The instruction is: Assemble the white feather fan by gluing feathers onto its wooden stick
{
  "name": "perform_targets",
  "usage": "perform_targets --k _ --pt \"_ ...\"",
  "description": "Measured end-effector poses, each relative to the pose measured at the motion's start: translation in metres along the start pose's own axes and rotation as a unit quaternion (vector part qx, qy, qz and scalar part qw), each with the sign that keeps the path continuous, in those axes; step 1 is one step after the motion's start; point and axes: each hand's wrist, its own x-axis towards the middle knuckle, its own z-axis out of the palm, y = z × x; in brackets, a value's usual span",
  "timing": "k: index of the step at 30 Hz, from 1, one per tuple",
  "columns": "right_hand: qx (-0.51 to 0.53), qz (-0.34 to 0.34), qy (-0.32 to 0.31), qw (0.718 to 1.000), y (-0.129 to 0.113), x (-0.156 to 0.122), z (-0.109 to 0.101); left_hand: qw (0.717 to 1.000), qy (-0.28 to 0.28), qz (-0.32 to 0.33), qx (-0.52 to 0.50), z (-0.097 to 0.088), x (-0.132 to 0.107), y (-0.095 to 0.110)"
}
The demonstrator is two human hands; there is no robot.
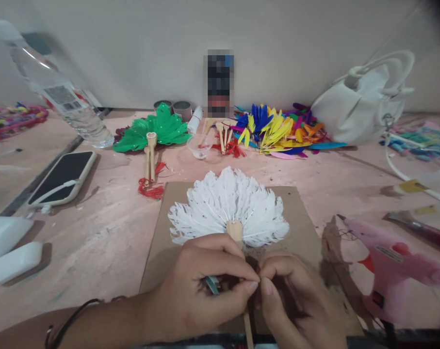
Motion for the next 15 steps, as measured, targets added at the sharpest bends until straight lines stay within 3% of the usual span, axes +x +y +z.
perform_targets --k 6,10,15 --pt "0.049 0.032 0.036 0.998 0.008 -0.016 0.001 0.999 0.031 -0.029 0.004 -0.001 0.001 0.0" --pt "-0.023 0.048 0.044 0.998 0.012 -0.024 -0.016 0.998 0.039 -0.044 0.007 -0.003 0.002 -0.002" --pt "-0.094 0.074 0.126 0.985 0.016 -0.026 -0.039 0.997 0.043 -0.063 0.005 -0.004 0.002 -0.005"
